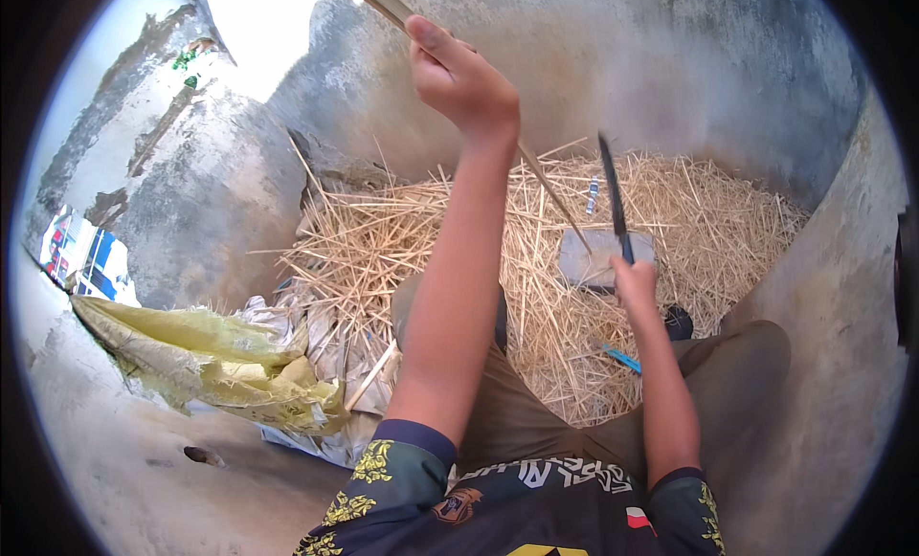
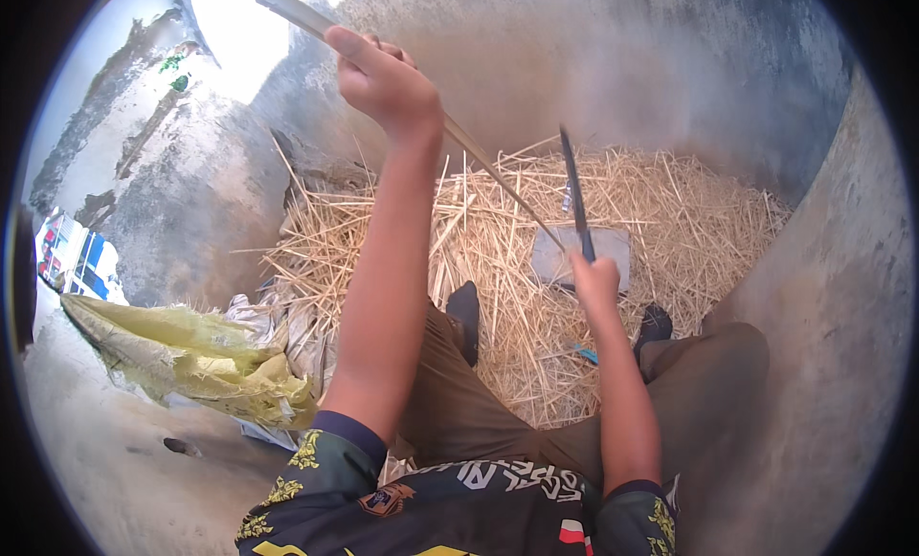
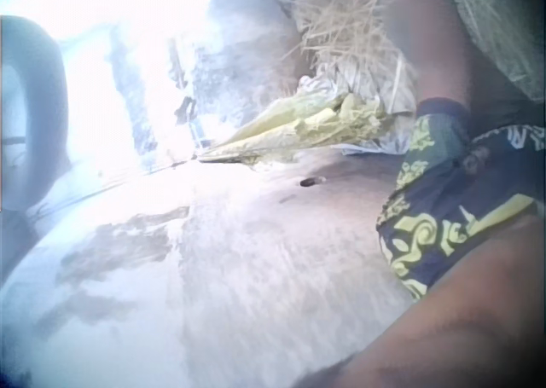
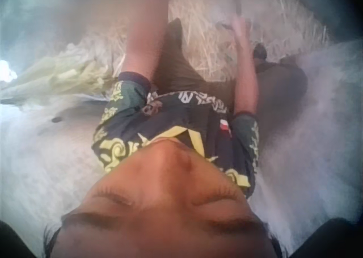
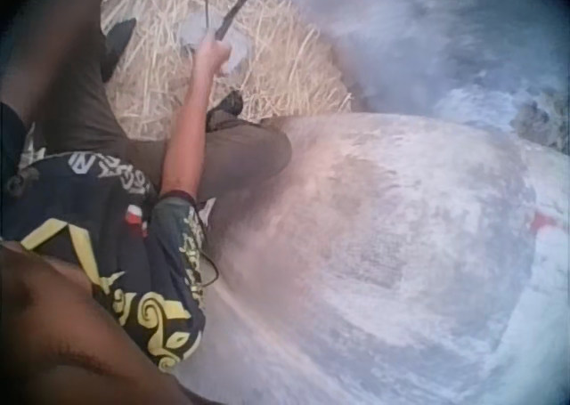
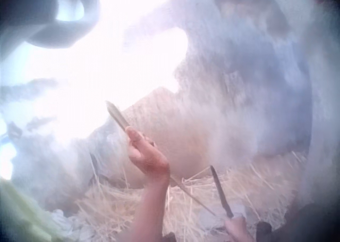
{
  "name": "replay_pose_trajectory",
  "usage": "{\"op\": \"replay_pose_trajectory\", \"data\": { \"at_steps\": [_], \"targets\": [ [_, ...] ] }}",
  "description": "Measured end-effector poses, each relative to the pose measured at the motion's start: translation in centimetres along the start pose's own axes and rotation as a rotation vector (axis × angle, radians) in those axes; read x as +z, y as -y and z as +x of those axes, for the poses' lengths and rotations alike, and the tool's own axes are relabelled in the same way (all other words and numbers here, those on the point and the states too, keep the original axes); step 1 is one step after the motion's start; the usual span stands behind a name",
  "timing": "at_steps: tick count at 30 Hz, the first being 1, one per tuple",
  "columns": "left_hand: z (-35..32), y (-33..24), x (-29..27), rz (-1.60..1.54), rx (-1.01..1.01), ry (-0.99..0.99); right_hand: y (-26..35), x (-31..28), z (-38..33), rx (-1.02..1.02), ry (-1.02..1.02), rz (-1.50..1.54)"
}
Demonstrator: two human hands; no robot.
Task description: The person sits on a straw-covered floor and uses a knife to shave the outer layer off a long bamboo stick. They hold the stick with their left hand and repeatedly scrape it with the knife in their right hand, creating thin shavings that fall onto the straw.
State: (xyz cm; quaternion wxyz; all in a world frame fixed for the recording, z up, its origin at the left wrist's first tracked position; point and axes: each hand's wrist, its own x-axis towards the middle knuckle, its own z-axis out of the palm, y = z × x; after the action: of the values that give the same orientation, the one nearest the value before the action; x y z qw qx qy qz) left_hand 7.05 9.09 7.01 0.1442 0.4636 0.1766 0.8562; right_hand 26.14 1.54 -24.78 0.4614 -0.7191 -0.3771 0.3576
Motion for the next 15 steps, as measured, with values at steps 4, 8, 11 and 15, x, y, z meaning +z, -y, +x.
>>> {"op": "replay_pose_trajectory", "data": {
  "at_steps": [4, 8, 11, 15],
  "targets": [
    [0.3, -1.6, -0.2, -0.217, -0.228, 0.195, 12.0, -5.4, -7.8, -0.282, -0.005, 0.564],
    [-0.5, -3.7, -2.0, -0.340, -0.332, 0.376, 10.8, -1.5, -9.6, -0.571, -0.236, 0.906],
    [-1.8, -4.9, -2.7, -0.291, -0.309, 0.344, 0.5, 4.1, -7.6, -0.051, 0.086, 0.549],
    [-1.8, -5.6, -6.5, -0.352, -0.313, 0.251, -1.9, 3.5, -6.7, 0.223, 0.081, -0.031]
  ]
}}
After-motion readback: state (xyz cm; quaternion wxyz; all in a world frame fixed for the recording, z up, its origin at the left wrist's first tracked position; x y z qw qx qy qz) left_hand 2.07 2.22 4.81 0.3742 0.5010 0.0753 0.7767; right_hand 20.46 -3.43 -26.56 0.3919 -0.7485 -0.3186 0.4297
